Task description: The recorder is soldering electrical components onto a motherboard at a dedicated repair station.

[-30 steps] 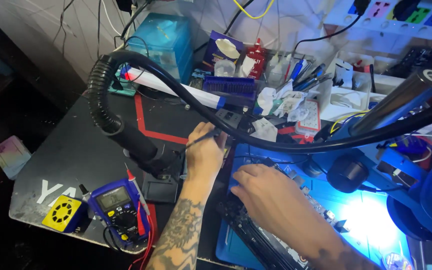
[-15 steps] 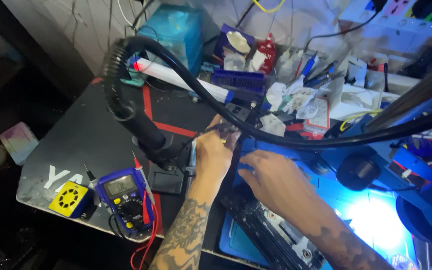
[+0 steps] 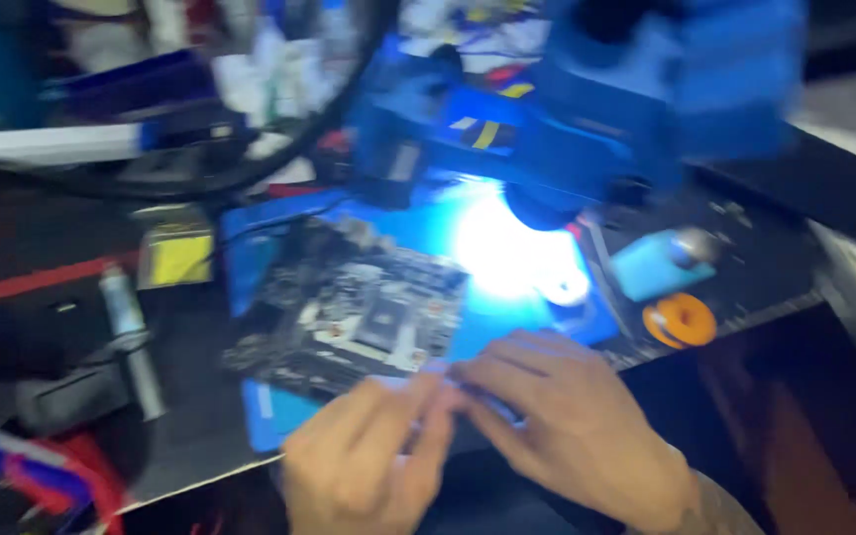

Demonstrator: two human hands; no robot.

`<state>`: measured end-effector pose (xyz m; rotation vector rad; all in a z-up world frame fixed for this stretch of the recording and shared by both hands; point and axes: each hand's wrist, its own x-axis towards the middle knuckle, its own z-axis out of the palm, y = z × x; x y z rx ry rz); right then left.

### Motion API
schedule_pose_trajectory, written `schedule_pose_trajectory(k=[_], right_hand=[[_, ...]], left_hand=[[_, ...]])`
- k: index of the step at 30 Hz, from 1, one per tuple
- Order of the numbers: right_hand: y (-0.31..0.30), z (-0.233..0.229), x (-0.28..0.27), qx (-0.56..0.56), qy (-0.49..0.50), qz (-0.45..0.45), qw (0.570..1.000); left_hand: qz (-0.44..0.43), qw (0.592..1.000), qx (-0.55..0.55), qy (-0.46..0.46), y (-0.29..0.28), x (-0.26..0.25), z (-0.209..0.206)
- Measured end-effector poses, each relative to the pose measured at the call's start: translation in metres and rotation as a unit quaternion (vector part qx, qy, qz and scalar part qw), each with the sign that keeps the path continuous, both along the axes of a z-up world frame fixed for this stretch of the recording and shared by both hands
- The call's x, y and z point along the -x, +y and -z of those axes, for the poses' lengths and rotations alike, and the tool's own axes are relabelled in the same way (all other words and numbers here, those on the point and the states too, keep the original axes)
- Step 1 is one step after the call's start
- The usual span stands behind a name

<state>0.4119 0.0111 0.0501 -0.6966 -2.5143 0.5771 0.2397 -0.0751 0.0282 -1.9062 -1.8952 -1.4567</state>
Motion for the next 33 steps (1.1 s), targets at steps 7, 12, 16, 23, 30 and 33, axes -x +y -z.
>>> schedule_pose_trajectory(k=[7, 12, 16, 23, 30, 33], right_hand=[[0.009, 0.038, -0.109, 0.062, 0.057, 0.285, 0.955], [0.049, 0.064, -0.155, 0.011, 0.05, 0.354, 0.934], [0.092, 0.057, -0.176, -0.113, 0.083, 0.277, 0.95], [0.13, 0.046, -0.186, -0.087, 0.053, 0.171, 0.98], [0.145, 0.047, -0.194, -0.03, 0.074, 0.16, 0.984], [0.153, 0.047, -0.197, -0.01, 0.081, 0.163, 0.983]], left_hand=[[0.154, 0.986, 0.051, 0.026, 0.046, -0.1, 0.016], [0.14, 0.981, 0.123, 0.052, 0.082, -0.151, 0.03], [0.124, 0.97, 0.161, 0.13, 0.113, -0.187, 0.037], [0.067, 0.936, 0.26, 0.228, 0.162, -0.215, 0.067], [-0.022, 0.936, 0.233, 0.263, 0.195, -0.204, 0.079], [-0.029, 0.936, 0.269, 0.227, 0.201, -0.2, 0.082]])
